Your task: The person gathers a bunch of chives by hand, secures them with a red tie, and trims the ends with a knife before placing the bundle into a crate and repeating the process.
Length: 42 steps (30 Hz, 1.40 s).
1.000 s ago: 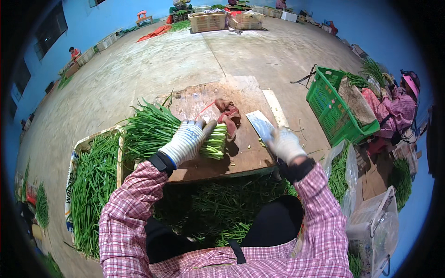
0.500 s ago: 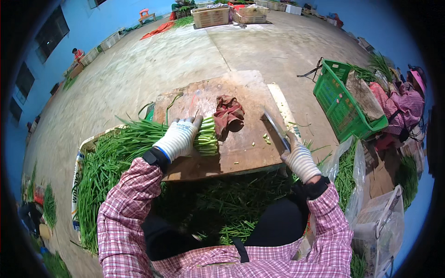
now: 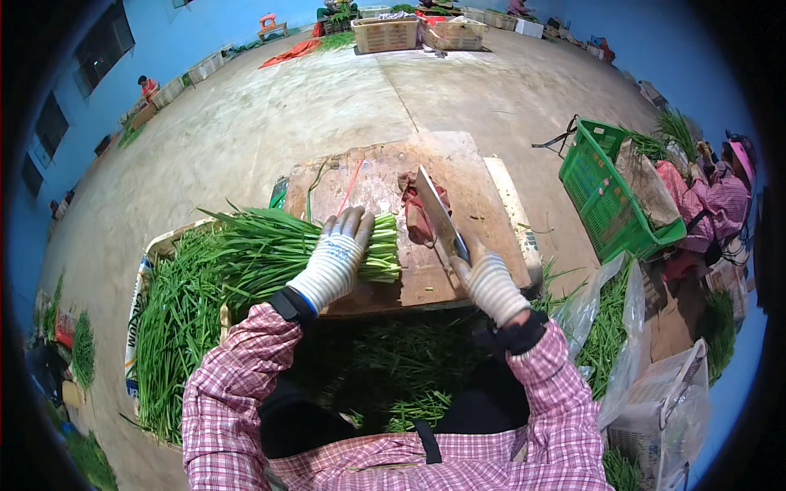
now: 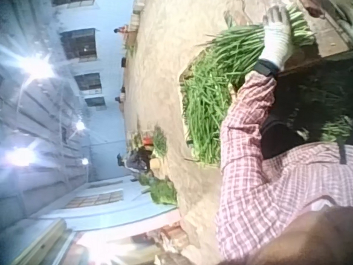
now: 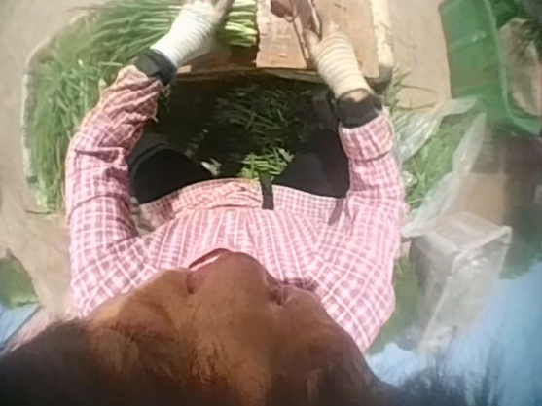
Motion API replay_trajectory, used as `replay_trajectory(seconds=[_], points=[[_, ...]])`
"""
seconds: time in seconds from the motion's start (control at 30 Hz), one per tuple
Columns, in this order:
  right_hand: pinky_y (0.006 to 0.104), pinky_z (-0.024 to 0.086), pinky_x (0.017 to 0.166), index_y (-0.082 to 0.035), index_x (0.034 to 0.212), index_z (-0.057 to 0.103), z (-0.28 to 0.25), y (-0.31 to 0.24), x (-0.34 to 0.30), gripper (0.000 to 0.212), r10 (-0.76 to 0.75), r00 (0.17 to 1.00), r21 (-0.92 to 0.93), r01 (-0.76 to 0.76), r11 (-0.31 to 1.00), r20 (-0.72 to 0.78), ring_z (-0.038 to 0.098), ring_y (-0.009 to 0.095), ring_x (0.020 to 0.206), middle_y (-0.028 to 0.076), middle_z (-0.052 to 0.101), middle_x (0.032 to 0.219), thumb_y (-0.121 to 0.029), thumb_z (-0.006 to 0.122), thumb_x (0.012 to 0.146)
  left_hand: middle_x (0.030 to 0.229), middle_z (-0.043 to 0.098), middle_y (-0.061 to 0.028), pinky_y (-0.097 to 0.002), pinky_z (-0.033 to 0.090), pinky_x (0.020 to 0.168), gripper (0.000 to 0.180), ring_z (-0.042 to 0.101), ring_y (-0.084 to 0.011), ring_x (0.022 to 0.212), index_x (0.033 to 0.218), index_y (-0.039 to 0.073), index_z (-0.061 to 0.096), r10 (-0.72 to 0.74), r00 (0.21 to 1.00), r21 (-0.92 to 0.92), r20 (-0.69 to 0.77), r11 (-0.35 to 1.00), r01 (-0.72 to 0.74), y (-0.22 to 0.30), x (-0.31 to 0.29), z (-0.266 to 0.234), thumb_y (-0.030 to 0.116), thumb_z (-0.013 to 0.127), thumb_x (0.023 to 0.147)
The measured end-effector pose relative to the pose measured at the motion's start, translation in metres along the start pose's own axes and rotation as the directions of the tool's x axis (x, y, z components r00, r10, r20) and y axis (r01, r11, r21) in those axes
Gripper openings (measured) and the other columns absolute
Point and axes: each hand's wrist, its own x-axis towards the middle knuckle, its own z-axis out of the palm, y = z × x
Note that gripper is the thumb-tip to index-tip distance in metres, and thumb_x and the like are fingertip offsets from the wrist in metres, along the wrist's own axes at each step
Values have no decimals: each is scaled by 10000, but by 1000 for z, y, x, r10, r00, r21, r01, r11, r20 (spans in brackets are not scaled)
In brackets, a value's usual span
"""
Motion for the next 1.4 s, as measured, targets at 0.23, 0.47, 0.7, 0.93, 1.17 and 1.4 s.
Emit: replay_trajectory(seconds=[0.23,0.47,0.7,0.93,1.17,1.4], points=[[444,524,793,-3,1375,441,29,3,-31,553,-107,952,324,202,924,-288,650,421,905,275,640,1047,-188,617,884,1117,631,-213,-434,509,868,840,610,-353,1071,1387,38,400,-101,959,79,264,993,83,4,30,-27,208,803,670],[367,504,482,-12,1353,460,32,-36,-56,430,141,990,620,-120,776,15,606,242,494,181,633,725,-180,543,966,1249,565,-204,-497,477,903,772,615,-365,1079,1338,4,424,-123,989,284,82,954,95,7,19,17,201,787,684],[424,492,507,39,1244,502,39,-70,-64,371,-37,989,418,94,903,-143,621,331,527,236,616,702,-198,543,962,1151,650,-171,-481,469,932,633,634,-307,1103,1119,35,667,-309,844,169,439,951,260,13,44,-8,329,843,587],[481,494,719,59,1092,545,64,-63,-55,308,52,995,363,-18,932,-85,602,487,811,312,618,832,-199,565,925,1109,671,-172,-448,499,895,556,653,-304,1061,1054,31,706,-304,853,129,424,953,275,11,42,-11,315,821,590],[530,492,676,86,937,567,70,-68,-52,312,4,991,117,12,993,-137,593,524,789,344,603,766,-224,593,912,1023,707,-148,-438,521,838,515,682,-289,992,1012,68,723,-256,882,113,396,967,229,5,41,1,376,799,607],[411,463,564,59,1070,543,50,-87,-48,305,168,982,260,-186,947,91,575,340,619,178,577,691,-209,550,924,1055,701,-131,-437,506,858,528,672,-281,1025,1066,71,708,-224,886,107,407,975,197,-1,38,6,370,796,641]])
